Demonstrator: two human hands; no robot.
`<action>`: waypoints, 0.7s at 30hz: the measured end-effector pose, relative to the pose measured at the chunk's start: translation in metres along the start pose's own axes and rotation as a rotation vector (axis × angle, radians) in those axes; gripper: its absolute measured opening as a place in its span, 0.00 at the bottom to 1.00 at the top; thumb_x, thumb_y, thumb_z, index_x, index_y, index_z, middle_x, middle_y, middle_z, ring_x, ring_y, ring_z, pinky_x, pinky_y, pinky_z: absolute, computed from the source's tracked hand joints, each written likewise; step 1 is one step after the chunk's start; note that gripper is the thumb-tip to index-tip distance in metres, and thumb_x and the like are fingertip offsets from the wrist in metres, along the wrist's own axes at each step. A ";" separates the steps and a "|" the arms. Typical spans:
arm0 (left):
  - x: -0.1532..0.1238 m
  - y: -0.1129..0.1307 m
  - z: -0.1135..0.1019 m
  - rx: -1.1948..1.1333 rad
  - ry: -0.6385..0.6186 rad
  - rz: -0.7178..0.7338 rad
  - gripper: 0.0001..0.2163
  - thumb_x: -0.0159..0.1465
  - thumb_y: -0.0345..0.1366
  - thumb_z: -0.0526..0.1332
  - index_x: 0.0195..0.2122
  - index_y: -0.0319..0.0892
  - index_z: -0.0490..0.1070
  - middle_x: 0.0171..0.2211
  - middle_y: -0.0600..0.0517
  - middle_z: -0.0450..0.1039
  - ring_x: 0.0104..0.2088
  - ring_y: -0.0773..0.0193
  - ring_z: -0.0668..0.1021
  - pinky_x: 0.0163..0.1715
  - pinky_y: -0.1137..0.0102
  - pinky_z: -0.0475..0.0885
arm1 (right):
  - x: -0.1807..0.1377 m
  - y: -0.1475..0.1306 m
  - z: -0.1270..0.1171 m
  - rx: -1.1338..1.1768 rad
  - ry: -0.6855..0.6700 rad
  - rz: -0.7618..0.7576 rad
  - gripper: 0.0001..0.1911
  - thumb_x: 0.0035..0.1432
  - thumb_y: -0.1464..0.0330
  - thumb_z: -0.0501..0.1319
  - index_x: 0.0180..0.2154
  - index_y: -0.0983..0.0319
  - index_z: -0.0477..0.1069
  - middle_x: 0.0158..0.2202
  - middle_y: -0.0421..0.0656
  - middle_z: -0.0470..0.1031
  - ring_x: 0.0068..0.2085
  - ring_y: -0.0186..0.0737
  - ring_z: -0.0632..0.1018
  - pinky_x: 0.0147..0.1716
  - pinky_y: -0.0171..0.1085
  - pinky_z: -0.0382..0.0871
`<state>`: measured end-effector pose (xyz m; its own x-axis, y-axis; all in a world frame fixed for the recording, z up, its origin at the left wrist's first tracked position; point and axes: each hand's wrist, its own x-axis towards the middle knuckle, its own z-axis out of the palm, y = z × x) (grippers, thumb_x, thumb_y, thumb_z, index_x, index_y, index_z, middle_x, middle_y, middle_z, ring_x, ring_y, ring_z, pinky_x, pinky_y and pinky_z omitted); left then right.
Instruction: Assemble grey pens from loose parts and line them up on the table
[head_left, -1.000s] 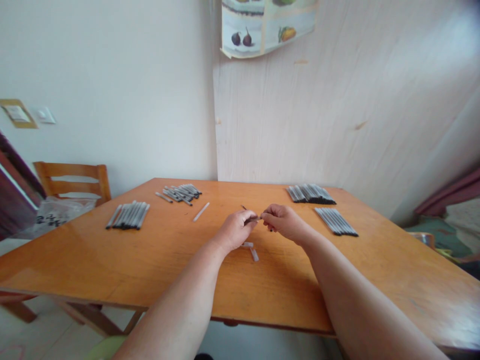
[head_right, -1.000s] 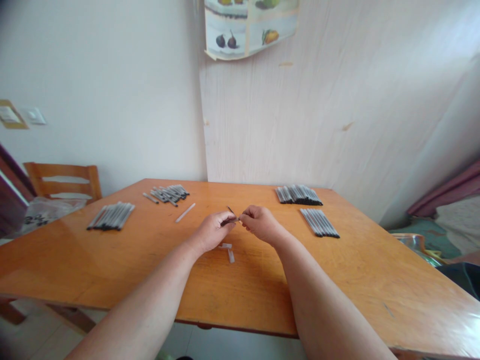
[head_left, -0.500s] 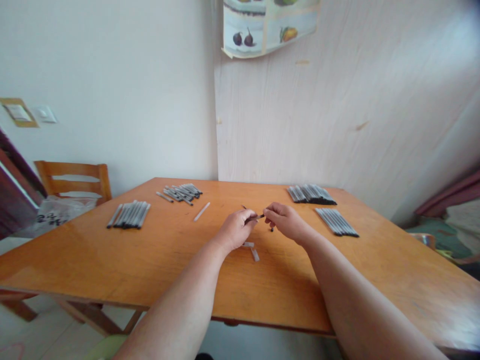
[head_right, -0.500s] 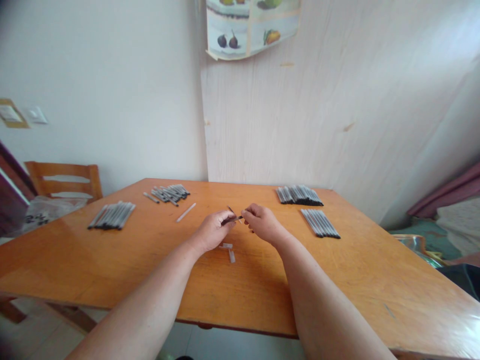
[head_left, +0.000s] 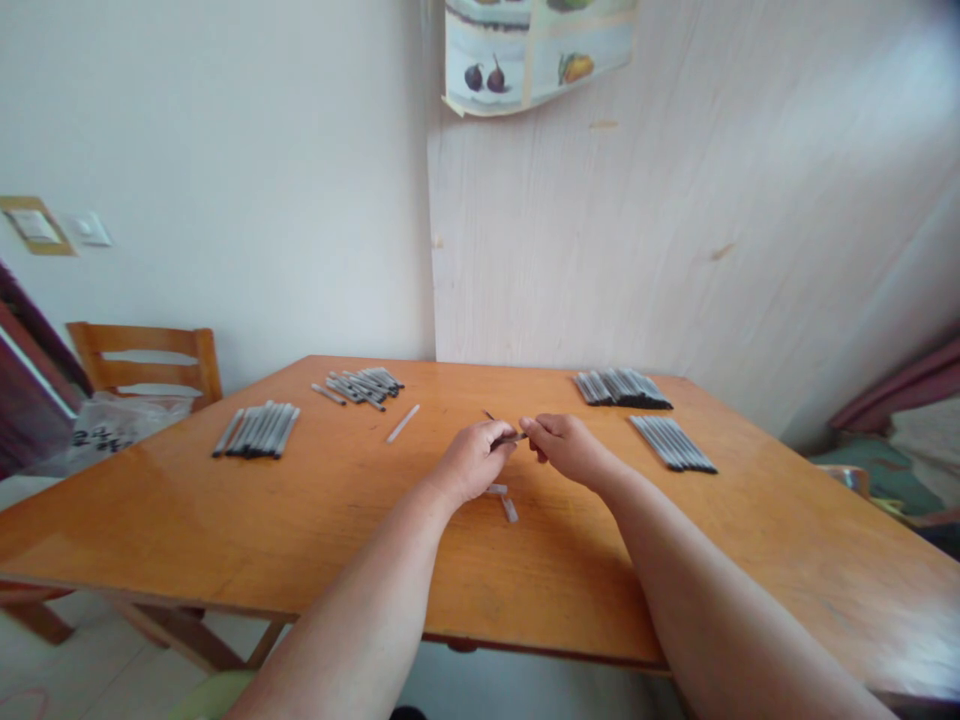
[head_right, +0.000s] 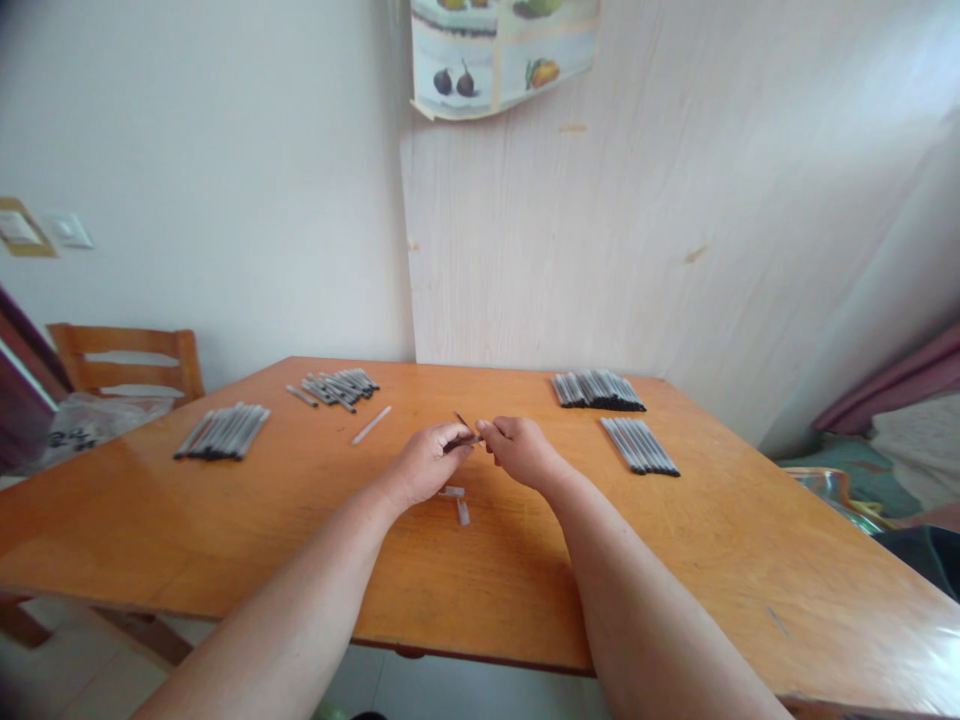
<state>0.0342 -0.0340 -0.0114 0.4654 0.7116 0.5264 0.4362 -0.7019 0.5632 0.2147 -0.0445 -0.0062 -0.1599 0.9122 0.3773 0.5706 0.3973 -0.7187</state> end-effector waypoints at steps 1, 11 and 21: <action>0.000 0.000 -0.001 0.012 0.000 0.000 0.08 0.61 0.37 0.57 0.36 0.44 0.74 0.33 0.51 0.76 0.35 0.64 0.75 0.36 0.70 0.67 | 0.000 0.000 0.000 0.020 0.007 0.003 0.23 0.61 0.54 0.49 0.23 0.62 0.66 0.19 0.41 0.70 0.21 0.32 0.69 0.22 0.32 0.59; 0.001 0.000 -0.003 0.043 -0.006 0.001 0.08 0.62 0.38 0.56 0.36 0.43 0.74 0.33 0.51 0.75 0.35 0.64 0.75 0.35 0.71 0.67 | -0.003 -0.003 -0.004 0.115 -0.006 -0.027 0.10 0.56 0.62 0.56 0.30 0.62 0.68 0.26 0.41 0.72 0.25 0.32 0.71 0.24 0.31 0.63; 0.002 0.001 -0.003 -0.123 0.051 -0.077 0.08 0.62 0.39 0.57 0.38 0.43 0.72 0.34 0.52 0.76 0.36 0.64 0.75 0.38 0.70 0.68 | 0.003 0.004 0.002 0.109 0.059 0.024 0.25 0.63 0.52 0.46 0.28 0.63 0.68 0.23 0.42 0.71 0.23 0.33 0.71 0.23 0.31 0.62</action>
<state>0.0334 -0.0327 -0.0078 0.3936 0.7657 0.5086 0.3698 -0.6385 0.6750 0.2149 -0.0400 -0.0091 -0.0975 0.9152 0.3910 0.4820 0.3871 -0.7860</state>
